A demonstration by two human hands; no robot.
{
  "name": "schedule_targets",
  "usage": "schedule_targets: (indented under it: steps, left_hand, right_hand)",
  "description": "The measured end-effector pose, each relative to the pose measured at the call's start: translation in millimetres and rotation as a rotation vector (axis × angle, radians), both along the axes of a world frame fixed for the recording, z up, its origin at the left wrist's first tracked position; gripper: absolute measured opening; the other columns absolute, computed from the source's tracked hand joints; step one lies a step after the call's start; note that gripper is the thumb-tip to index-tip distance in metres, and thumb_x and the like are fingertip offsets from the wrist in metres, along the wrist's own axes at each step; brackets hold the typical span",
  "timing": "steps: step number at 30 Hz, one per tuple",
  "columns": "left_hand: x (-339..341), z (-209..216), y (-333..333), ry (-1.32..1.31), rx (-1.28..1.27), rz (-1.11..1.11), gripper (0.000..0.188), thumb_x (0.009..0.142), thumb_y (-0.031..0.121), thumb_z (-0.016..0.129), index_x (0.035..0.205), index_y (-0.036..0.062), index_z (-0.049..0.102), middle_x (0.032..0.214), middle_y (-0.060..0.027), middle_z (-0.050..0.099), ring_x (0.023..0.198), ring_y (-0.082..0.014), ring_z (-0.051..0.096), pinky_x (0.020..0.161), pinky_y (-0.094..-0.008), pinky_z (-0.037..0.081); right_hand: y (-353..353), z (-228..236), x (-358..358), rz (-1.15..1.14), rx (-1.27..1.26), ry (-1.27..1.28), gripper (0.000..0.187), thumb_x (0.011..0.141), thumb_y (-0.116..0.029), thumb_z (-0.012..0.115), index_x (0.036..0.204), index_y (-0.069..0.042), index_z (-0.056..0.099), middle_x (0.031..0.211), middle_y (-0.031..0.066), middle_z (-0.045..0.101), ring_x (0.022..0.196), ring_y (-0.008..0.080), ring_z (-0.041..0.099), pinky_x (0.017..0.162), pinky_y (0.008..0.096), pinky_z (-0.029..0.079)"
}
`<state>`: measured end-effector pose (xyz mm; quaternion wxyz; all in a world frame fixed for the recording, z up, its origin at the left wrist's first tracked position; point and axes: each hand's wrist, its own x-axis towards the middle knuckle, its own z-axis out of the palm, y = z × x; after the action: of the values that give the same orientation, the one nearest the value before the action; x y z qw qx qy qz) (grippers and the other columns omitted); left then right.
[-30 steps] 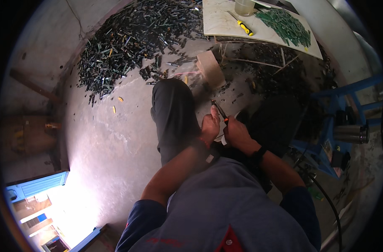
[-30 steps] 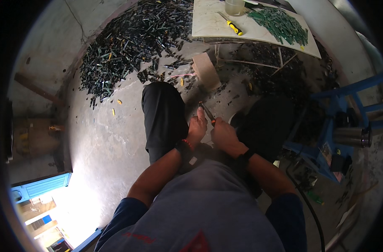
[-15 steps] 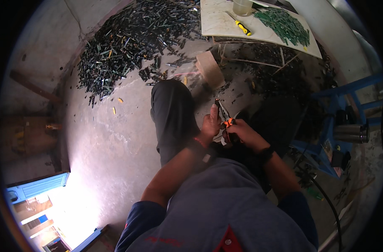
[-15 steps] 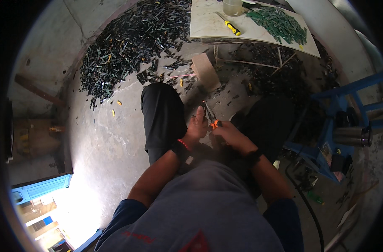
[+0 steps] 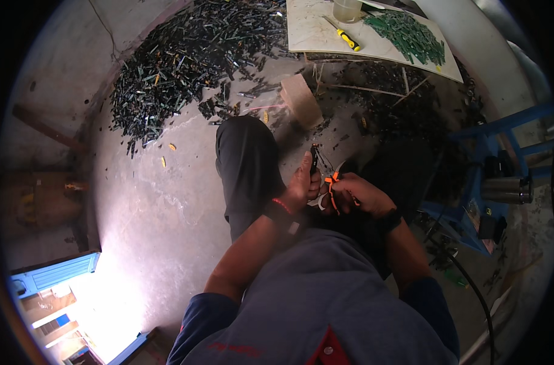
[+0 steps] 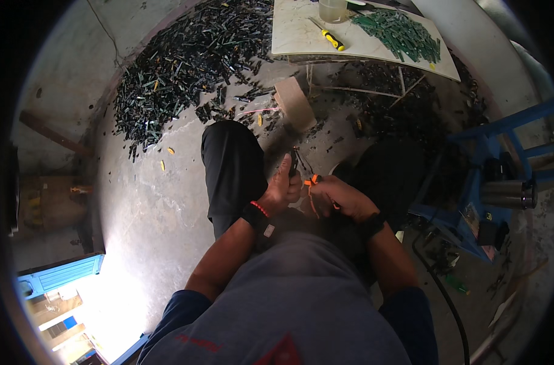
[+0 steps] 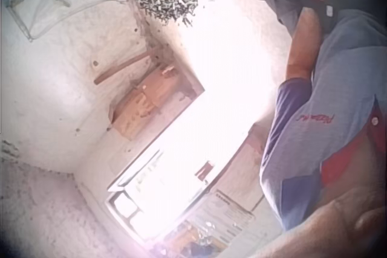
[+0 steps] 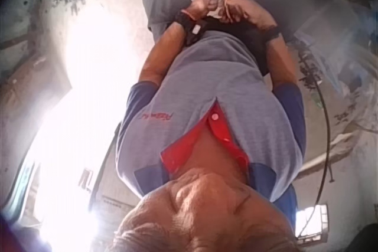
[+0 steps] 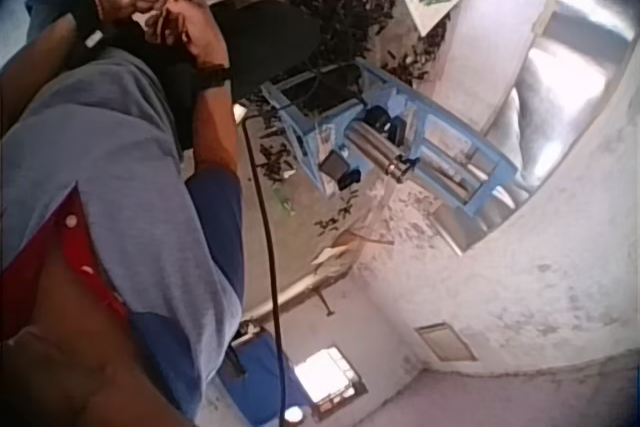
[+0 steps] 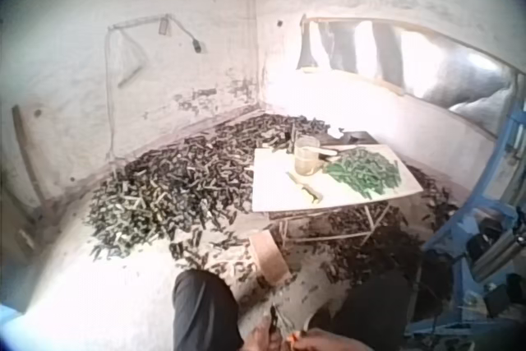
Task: The person is sitting on the floor and using pliers to strip components from small electronic parts. The person holds the parts with one hand and uses the pliers with the other to remove pieces, which fall onto the floor.
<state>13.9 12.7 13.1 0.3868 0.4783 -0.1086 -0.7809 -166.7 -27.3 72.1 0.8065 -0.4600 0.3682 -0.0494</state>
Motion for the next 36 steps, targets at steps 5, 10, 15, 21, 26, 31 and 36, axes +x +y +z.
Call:
schedule_targets:
  steps: [5,10,15,21,26,31,36]
  left_hand:
    - [-2.8,15.7,0.5,-0.093,-0.021,0.005,0.058,0.09,0.066,0.032,0.061,0.0158,0.033,0.05,0.0047,0.026,0.039,-0.0076,0.027,0.038,-0.0236,0.021]
    - [-1.7,13.2,0.6,-0.124,-0.07,-0.025,0.059,0.09,0.067,0.032,0.06,0.0155,0.034,0.049,0.0043,0.028,0.039,-0.008,0.028,0.038,-0.0238,0.025]
    - [-8.6,19.7,2.8,-0.306,-0.124,-0.06,0.064,0.088,0.07,0.032,0.054,0.0152,0.03,0.046,0.0042,0.027,0.037,-0.0072,0.025,0.037,-0.0247,0.02]
    - [-2.5,-2.1,-1.2,-0.101,-0.055,-0.045,0.065,0.087,0.07,0.032,0.051,0.0161,0.027,0.046,0.0047,0.025,0.036,-0.0074,0.019,0.037,-0.027,0.013]
    - [-4.7,-0.3,-1.0,-0.105,-0.041,-0.025,0.063,0.088,0.07,0.031,0.053,0.0169,0.027,0.048,0.0056,0.022,0.038,-0.0073,0.015,0.038,-0.0269,0.011]
    - [-2.4,7.6,0.8,-0.108,-0.078,-0.051,0.061,0.088,0.069,0.031,0.056,0.0169,0.028,0.05,0.0062,0.023,0.04,-0.0066,0.015,0.039,-0.0262,0.012]
    - [-2.1,6.0,1.3,-0.105,-0.063,-0.061,0.061,0.088,0.069,0.031,0.057,0.0164,0.029,0.05,0.0061,0.023,0.041,-0.006,0.016,0.039,-0.0259,0.012]
  right_hand:
    - [0.6,-2.6,-0.6,-0.016,0.008,-0.012,0.034,0.083,-0.022,0.043,0.09,0.003,0.065,0.076,0.0118,0.068,0.049,0.0117,0.053,0.048,0.0216,0.042]
    - [0.1,-4.2,-1.9,-0.027,0.034,-0.035,0.034,0.084,-0.022,0.042,0.09,0.003,0.065,0.075,0.0125,0.067,0.05,0.0126,0.054,0.049,0.0224,0.042]
    - [-4.6,-8.4,-8.0,-0.017,0.064,-0.097,0.034,0.084,-0.022,0.042,0.092,0.004,0.063,0.075,0.0139,0.067,0.052,0.014,0.055,0.05,0.0226,0.043]
    - [-3.3,-13.9,-11.8,0.072,0.009,-0.129,0.033,0.085,-0.023,0.042,0.094,0.002,0.062,0.077,0.0152,0.066,0.057,0.016,0.058,0.05,0.0234,0.044]
    - [-2.0,-11.8,-7.8,0.031,0.087,-0.136,0.032,0.086,-0.023,0.042,0.094,0.001,0.062,0.077,0.0153,0.066,0.059,0.0174,0.06,0.049,0.0243,0.044]
    - [-2.4,-9.5,-7.7,0.026,0.073,-0.119,0.032,0.086,-0.024,0.042,0.093,0.001,0.062,0.077,0.0151,0.066,0.059,0.0174,0.06,0.049,0.0239,0.044]
    - [-1.6,-7.9,-6.5,-0.018,0.127,-0.133,0.033,0.086,-0.025,0.042,0.093,0.001,0.062,0.076,0.015,0.066,0.058,0.0175,0.06,0.049,0.0236,0.044]
